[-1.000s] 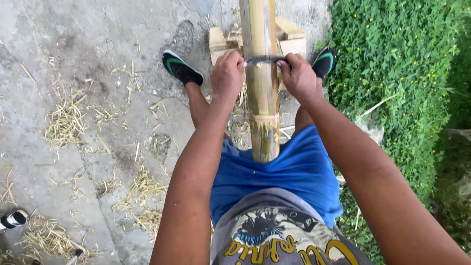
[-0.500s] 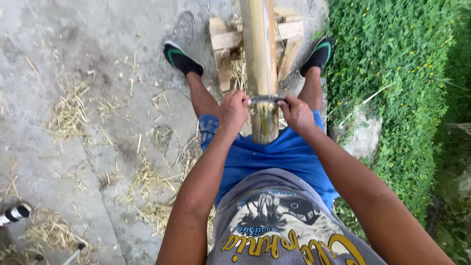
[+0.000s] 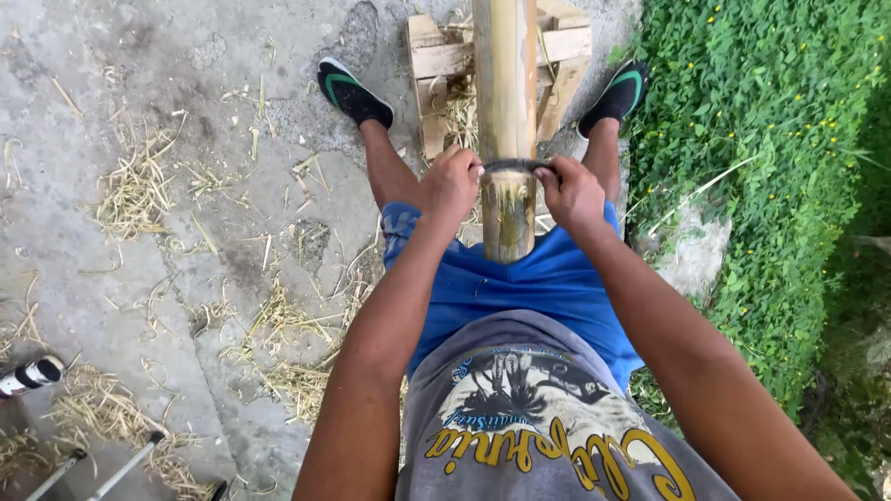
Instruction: Strip the outer layer of a bamboo stalk using a curved knife.
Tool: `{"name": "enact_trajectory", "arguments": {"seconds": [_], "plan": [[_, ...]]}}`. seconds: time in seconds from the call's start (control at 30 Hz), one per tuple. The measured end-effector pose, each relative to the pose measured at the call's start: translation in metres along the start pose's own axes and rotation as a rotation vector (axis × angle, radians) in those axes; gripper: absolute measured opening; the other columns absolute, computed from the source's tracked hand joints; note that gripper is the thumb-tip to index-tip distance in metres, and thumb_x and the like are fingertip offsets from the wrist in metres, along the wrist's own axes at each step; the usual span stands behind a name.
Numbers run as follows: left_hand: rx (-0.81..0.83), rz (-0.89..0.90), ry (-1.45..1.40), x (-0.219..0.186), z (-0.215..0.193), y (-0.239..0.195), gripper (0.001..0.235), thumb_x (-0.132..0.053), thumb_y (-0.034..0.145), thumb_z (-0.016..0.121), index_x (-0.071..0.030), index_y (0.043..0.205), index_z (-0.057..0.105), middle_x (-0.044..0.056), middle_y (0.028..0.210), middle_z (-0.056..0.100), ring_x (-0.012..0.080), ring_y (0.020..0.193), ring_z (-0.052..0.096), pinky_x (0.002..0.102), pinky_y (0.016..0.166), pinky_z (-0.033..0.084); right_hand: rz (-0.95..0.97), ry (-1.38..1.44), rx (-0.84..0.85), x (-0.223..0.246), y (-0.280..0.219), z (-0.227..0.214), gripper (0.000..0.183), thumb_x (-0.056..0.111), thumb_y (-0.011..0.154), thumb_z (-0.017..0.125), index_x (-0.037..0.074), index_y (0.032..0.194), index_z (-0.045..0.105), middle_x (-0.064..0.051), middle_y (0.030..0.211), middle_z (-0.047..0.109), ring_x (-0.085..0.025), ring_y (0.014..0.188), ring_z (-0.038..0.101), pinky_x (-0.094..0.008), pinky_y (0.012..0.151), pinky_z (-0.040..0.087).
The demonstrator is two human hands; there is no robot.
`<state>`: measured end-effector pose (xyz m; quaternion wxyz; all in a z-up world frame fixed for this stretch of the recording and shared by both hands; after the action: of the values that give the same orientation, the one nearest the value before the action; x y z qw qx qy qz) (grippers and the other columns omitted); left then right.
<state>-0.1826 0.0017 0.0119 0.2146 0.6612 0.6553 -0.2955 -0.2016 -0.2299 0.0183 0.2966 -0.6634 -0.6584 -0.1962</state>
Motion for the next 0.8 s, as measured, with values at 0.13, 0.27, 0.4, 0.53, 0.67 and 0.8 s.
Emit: {"name": "enact_trajectory", "arguments": {"seconds": [0.13, 0.27, 0.4, 0.53, 0.67, 0.8], "plan": [[0.026, 0.022, -0.04, -0.001, -0.003, 0.034, 0.006, -0.013, 0.088, 0.075, -0.011, 0.086, 0.07, 0.007, 0.091, 0.068, 0.0322, 0.088, 0.066, 0.046, 0.074, 0.053, -0.018, 0.011, -0.022, 0.004, 0.025, -0.01, 0.023, 0.032, 0.102, 0.067, 0.01, 0.098, 0.071, -0.014, 0.092, 0.069, -0.039, 0.083, 0.067, -0.048, 0.068, 0.051], [0.081, 0.018, -0.03, 0.006, 0.004, 0.005, 0.005, -0.012, 0.091, 0.072, -0.012, 0.086, 0.07, 0.008, 0.092, 0.068, 0.0315, 0.087, 0.067, 0.045, 0.074, 0.054, 0.124, 0.001, 0.068, -0.001, -0.008, -0.004, 0.027, 0.036, 0.104, 0.065, 0.01, 0.1, 0.069, -0.015, 0.089, 0.069, -0.038, 0.081, 0.067, -0.048, 0.068, 0.05], [0.149, 0.008, -0.038, 0.004, 0.004, -0.037, 0.005, -0.013, 0.087, 0.072, -0.011, 0.084, 0.069, 0.009, 0.091, 0.067, 0.0327, 0.087, 0.067, 0.047, 0.075, 0.054, 0.179, -0.002, 0.133, -0.009, -0.043, 0.002, 0.029, 0.038, 0.1, 0.066, 0.009, 0.098, 0.069, -0.016, 0.087, 0.069, -0.039, 0.08, 0.067, -0.049, 0.066, 0.049], [0.133, -0.031, -0.061, -0.004, 0.0, -0.03, 0.006, -0.014, 0.087, 0.073, -0.011, 0.086, 0.068, 0.008, 0.091, 0.066, 0.0335, 0.088, 0.066, 0.048, 0.075, 0.053, 0.113, 0.03, 0.073, -0.017, -0.034, 0.006, 0.029, 0.037, 0.1, 0.067, 0.008, 0.096, 0.069, -0.018, 0.089, 0.069, -0.04, 0.08, 0.066, -0.05, 0.065, 0.049], [0.024, -0.001, 0.043, -0.02, -0.008, 0.029, 0.006, -0.013, 0.084, 0.074, -0.012, 0.085, 0.068, 0.008, 0.09, 0.064, 0.0339, 0.09, 0.064, 0.05, 0.073, 0.052, 0.105, 0.051, -0.006, -0.027, 0.02, 0.014, 0.028, 0.035, 0.102, 0.067, 0.008, 0.096, 0.069, -0.019, 0.086, 0.068, -0.041, 0.079, 0.066, -0.05, 0.066, 0.048], [0.05, -0.005, 0.136, -0.024, -0.006, 0.086, 0.008, -0.015, 0.087, 0.076, -0.013, 0.086, 0.068, 0.005, 0.093, 0.064, 0.0288, 0.09, 0.065, 0.049, 0.076, 0.052, 0.052, 0.159, -0.063, -0.026, 0.068, 0.012, 0.025, 0.031, 0.103, 0.065, 0.006, 0.099, 0.069, -0.019, 0.081, 0.067, -0.036, 0.073, 0.065, -0.046, 0.064, 0.049]]}}
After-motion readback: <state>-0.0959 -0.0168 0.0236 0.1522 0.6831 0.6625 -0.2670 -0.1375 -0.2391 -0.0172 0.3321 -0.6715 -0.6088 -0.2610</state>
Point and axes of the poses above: each hand's wrist, its own y-axis towards the middle knuckle, its own z-axis out of the palm, x = y × z, the point moved 2 cm from there along y, towards the middle knuckle
